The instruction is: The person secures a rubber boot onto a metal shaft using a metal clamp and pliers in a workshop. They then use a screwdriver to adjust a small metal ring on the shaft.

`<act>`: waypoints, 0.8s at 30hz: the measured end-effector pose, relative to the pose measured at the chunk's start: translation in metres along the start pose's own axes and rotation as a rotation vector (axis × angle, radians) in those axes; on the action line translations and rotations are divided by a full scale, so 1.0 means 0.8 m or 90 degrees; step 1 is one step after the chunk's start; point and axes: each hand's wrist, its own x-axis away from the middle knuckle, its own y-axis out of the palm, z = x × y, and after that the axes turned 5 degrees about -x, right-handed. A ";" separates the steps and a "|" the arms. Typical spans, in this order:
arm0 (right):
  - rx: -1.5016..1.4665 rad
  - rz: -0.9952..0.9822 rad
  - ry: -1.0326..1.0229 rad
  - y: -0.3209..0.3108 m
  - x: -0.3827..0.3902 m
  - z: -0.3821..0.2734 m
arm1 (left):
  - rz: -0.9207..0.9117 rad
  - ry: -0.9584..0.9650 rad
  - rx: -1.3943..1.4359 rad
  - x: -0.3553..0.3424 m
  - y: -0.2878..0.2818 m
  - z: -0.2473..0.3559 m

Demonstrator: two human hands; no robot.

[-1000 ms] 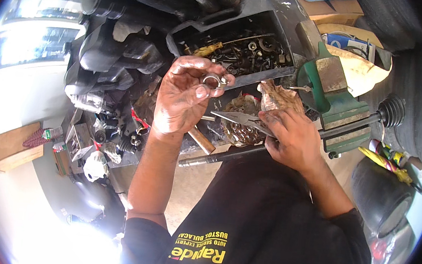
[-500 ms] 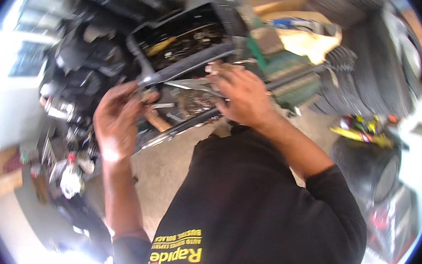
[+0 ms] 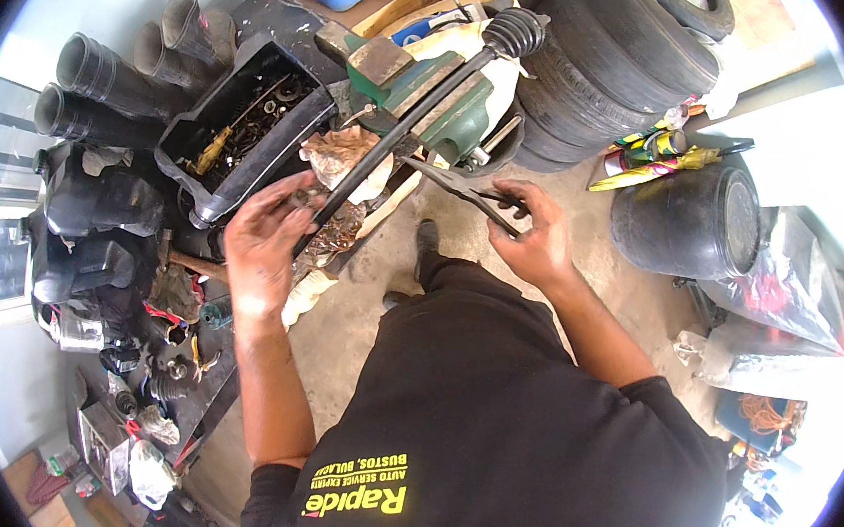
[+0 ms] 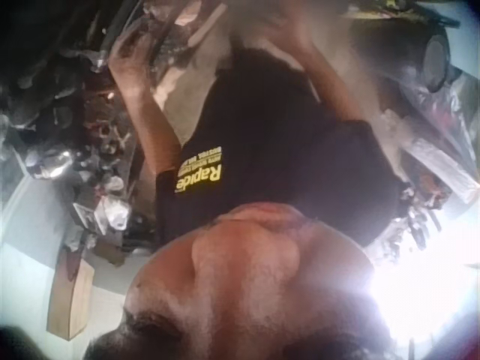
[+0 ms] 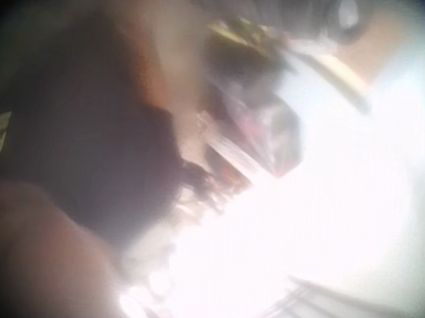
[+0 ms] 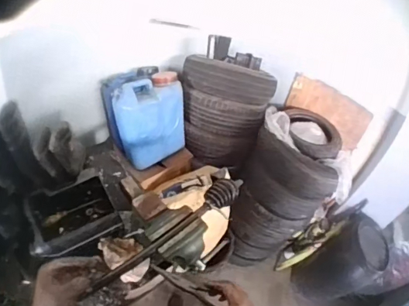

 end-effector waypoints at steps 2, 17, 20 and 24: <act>-0.017 0.024 0.045 -0.014 0.016 0.009 | -0.040 -0.003 0.012 -0.012 0.036 0.004; -0.069 -0.114 -0.142 -0.118 -0.108 0.121 | -0.105 0.151 0.290 -0.071 0.235 0.021; -0.051 -0.130 -0.260 -0.127 -0.149 0.128 | -0.052 0.172 0.257 -0.069 0.258 0.023; -0.029 -0.169 -0.336 -0.118 -0.190 0.113 | 0.012 0.239 0.216 -0.056 0.280 0.028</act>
